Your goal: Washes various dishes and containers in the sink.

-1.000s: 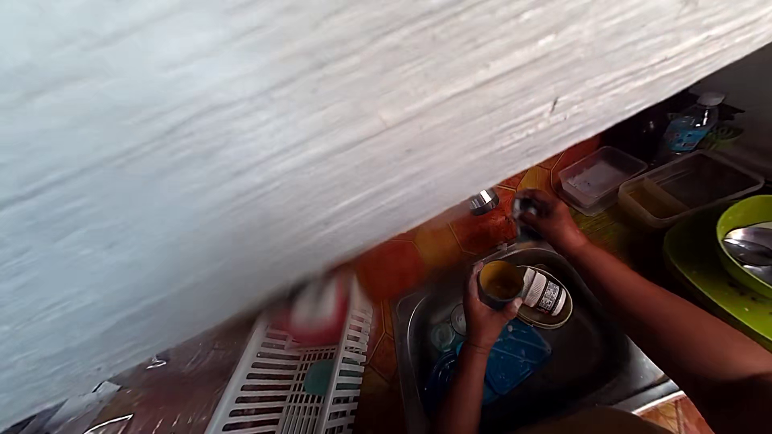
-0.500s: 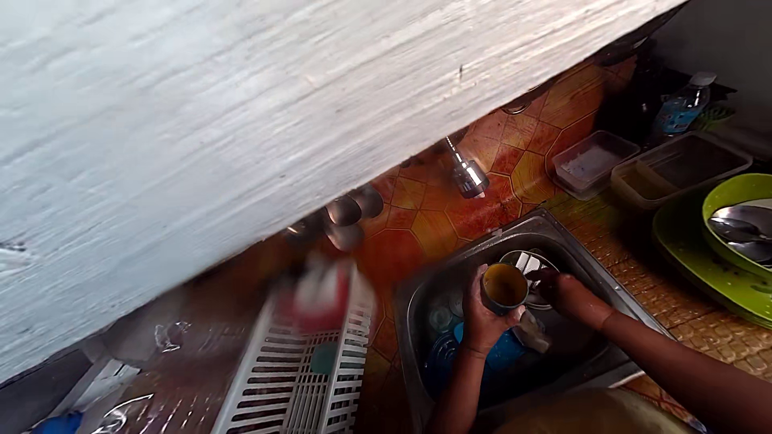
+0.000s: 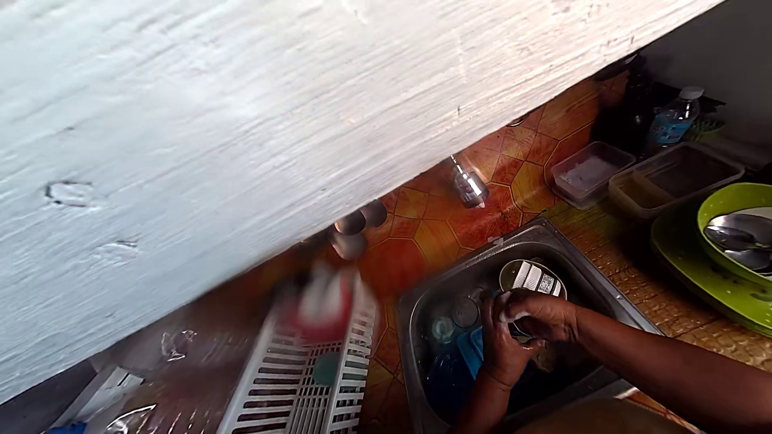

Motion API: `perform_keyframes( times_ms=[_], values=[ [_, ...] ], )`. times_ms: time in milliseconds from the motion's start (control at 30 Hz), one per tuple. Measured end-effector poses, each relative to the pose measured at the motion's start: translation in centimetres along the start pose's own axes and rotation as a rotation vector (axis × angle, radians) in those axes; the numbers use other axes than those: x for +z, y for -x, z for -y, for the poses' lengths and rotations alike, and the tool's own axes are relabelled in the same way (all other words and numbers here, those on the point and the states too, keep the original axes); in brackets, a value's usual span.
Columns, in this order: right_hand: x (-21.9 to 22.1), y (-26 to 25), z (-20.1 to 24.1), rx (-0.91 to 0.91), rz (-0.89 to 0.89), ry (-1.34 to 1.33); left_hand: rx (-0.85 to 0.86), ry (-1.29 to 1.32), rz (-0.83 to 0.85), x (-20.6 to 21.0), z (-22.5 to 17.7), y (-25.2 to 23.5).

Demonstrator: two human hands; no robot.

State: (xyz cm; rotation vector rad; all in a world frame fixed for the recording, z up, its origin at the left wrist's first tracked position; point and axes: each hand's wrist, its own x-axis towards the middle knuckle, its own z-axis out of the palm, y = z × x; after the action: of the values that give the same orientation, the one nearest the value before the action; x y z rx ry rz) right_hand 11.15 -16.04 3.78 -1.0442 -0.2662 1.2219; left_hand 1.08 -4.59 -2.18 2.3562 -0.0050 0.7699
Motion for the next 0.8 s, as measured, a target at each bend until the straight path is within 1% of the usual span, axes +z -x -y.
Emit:
perform_keyframes(
  times_ms=[100, 167, 267, 300, 367, 400, 433, 500, 533, 567, 633, 733, 767, 800],
  values=[
    [-1.6, -0.4, -0.6, 0.017, 0.145, 0.266, -0.022, -0.012, 0.026, 0.4, 0.3, 0.6],
    [-2.0, -0.4, -0.8, -0.014, 0.203, 0.373, 0.035, -0.066, 0.035, 0.4, 0.3, 0.5],
    [-2.2, -0.3, -0.5, -0.067, 0.259, 0.490, 0.089, -0.068, 0.024, 0.1, 0.2, 0.0],
    [-2.4, -0.2, -0.4, -0.096, 0.287, 0.590, 0.095, -0.042, 0.026, 0.0, 0.1, -0.1],
    [-2.4, -0.2, 0.6, -0.146, 0.363, 0.913, 0.063, 0.059, 0.045, -0.1, -0.2, -0.4],
    [-2.0, 0.0, 1.1, -0.124, 0.384, 1.079, 0.042, 0.096, 0.052, -0.1, -0.2, -0.5],
    [-1.5, 0.4, 1.8, -0.061, 0.391, 1.225, 0.025, 0.114, 0.059, -0.1, -0.2, -0.5],
    [-0.5, 1.4, 2.9, 0.078, 0.366, 1.464, -0.027, 0.132, 0.057, -0.4, -0.4, -0.9],
    [-0.3, 2.0, 3.3, 0.091, 0.357, 1.552, -0.072, 0.167, 0.059, -0.6, -0.3, -1.1],
    [-0.4, 2.6, 3.4, 0.056, 0.350, 1.627, -0.103, 0.205, 0.062, -0.8, -0.2, -1.2],
    [-0.9, 3.5, 2.7, -0.088, 0.304, 1.753, -0.121, 0.279, 0.077, -1.1, 0.2, -1.1],
    [-0.9, 5.0, 1.2, -0.267, 0.184, 1.865, -0.147, 0.372, 0.148, -1.3, 0.2, -0.5],
    [-1.0, 5.5, 0.9, -0.301, 0.153, 1.879, -0.160, 0.407, 0.189, -1.6, 0.1, -0.3],
    [-1.2, 6.2, 1.0, -0.298, 0.122, 1.889, -0.178, 0.465, 0.230, -1.9, 0.1, -0.2]
  ],
)
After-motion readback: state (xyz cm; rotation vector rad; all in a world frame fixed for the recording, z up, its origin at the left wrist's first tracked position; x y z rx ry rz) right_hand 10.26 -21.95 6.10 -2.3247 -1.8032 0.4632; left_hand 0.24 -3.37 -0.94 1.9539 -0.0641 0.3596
